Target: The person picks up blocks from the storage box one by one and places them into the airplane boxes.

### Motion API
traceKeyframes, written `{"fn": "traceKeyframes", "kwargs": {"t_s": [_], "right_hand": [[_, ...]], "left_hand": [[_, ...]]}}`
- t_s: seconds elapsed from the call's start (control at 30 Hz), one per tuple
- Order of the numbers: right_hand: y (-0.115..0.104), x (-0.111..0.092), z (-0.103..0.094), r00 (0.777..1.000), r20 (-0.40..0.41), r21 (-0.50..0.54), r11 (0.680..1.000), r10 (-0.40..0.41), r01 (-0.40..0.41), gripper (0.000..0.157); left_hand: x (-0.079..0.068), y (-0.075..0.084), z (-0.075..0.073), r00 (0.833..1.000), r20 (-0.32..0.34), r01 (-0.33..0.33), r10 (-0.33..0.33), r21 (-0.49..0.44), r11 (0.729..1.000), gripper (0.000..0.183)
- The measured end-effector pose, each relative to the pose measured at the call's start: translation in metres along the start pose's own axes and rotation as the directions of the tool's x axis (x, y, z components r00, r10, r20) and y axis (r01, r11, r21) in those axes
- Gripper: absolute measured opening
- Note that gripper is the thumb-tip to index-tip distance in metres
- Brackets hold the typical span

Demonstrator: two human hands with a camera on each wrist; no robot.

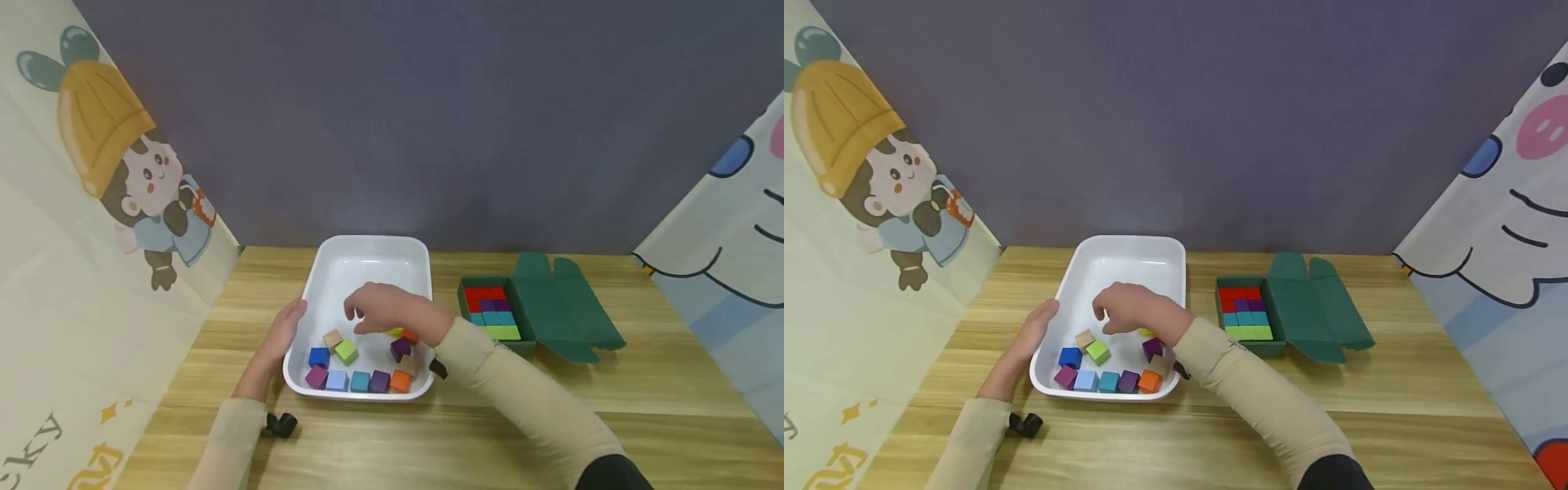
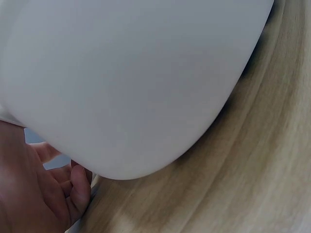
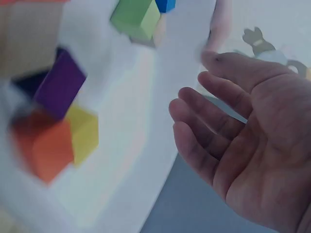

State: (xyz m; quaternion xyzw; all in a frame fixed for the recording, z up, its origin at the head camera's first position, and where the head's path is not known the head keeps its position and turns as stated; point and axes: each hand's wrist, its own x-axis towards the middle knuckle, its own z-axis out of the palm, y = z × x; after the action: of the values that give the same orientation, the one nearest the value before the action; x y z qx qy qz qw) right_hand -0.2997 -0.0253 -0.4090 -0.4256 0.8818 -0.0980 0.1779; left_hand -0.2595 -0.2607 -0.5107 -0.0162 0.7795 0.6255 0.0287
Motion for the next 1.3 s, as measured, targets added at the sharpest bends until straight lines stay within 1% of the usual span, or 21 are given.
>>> {"fn": "traceKeyframes", "kwargs": {"t_s": [0.17,0.3,0.43,0.53,0.63,0.8,0.9,1.0,1.07,1.13,1.3], "right_hand": [[-0.021,0.03,0.012,0.999,0.022,-0.034,0.999,-0.032,0.033,0.02],[-0.032,0.046,0.023,0.998,0.051,-0.064,0.997,-0.027,0.031,0.022],[-0.035,0.053,0.03,0.997,0.074,-0.094,0.996,0.002,0.005,0.02],[-0.037,0.057,0.031,0.997,0.072,-0.115,0.993,0.016,-0.007,0.018],[-0.039,0.06,0.033,0.997,0.07,-0.11,0.994,0.023,-0.016,0.018],[-0.041,0.066,0.043,0.997,0.068,-0.098,0.994,0.045,-0.038,0.02],[-0.041,0.066,0.045,0.997,0.068,-0.09,0.995,0.043,-0.036,0.02],[-0.04,0.061,0.04,0.998,0.057,-0.087,0.996,0.022,-0.017,0.02],[-0.04,0.055,0.034,0.999,0.05,-0.073,0.997,0.011,-0.007,0.021],[-0.038,0.048,0.026,0.999,0.037,-0.065,0.998,-0.019,0.022,0.024],[-0.029,0.022,0.005,0.996,-0.011,-0.019,0.996,-0.09,0.09,0.023]], "left_hand": [[-0.002,0.002,-0.001,1.0,0.01,-0.002,0.003,-0.017,1.0,0.058],[-0.002,0.002,0.0,1.0,0.004,0.011,-0.011,-0.012,1.0,0.057],[-0.001,0.0,0.001,1.0,0.002,0.016,-0.016,-0.001,1.0,0.058],[0.0,0.0,0.001,1.0,-0.013,0.01,-0.01,-0.007,1.0,0.057],[0.001,-0.001,0.001,1.0,-0.029,0.008,-0.009,-0.006,1.0,0.056],[0.002,-0.003,0.0,0.999,-0.024,0.021,-0.021,0.005,1.0,0.058],[0.001,-0.002,0.002,1.0,-0.022,0.022,-0.022,0.001,1.0,0.057],[0.0,0.0,0.002,1.0,-0.024,0.017,-0.017,-0.006,1.0,0.056],[0.0,0.0,0.001,1.0,-0.022,0.014,-0.014,-0.009,1.0,0.056],[0.0,0.001,0.001,1.0,-0.019,0.017,-0.017,-0.021,1.0,0.057],[0.001,-0.001,0.001,1.0,-0.007,0.009,-0.009,-0.027,1.0,0.057]]}}
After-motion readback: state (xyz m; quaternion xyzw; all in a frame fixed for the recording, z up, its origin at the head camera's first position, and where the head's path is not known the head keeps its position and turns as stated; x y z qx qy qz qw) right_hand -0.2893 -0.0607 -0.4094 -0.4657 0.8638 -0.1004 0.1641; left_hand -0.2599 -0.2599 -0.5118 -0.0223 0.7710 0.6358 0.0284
